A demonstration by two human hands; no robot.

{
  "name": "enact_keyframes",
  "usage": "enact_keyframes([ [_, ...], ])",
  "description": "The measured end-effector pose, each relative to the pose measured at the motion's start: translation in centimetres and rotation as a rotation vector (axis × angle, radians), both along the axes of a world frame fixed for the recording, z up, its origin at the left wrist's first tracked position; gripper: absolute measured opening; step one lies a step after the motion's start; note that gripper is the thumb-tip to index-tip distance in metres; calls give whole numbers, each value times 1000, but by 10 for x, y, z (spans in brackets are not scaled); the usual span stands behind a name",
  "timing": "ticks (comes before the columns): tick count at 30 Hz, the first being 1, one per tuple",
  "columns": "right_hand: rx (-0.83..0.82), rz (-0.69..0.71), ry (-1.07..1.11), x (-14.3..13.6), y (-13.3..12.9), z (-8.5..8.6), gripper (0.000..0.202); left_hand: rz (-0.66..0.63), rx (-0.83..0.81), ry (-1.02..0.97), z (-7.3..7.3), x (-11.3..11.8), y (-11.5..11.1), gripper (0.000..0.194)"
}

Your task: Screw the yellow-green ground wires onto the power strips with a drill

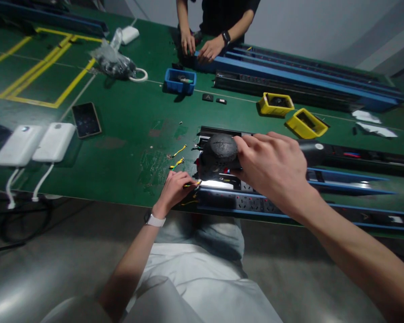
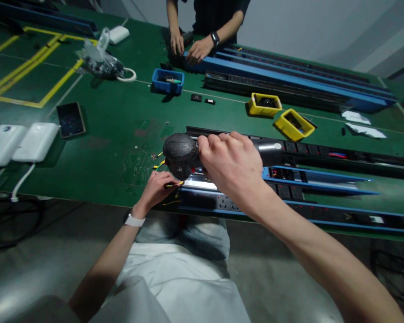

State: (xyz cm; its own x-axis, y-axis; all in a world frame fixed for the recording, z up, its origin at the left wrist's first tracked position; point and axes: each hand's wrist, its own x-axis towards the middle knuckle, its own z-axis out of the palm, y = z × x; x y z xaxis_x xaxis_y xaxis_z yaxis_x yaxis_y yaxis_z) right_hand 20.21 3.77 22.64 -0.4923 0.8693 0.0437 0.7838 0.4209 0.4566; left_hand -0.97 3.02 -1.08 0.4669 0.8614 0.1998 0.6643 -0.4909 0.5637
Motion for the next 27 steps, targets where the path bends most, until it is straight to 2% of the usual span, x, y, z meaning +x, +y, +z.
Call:
enact_keyframes([
  [16, -18, -6, 1, -3, -3, 2, 19, -4, -15, -16, 3, 0, -1, 13],
  [27, 33, 20, -7, -2, -2, -1, 13, -4, -22, -28, 0, 0, 0, 13],
])
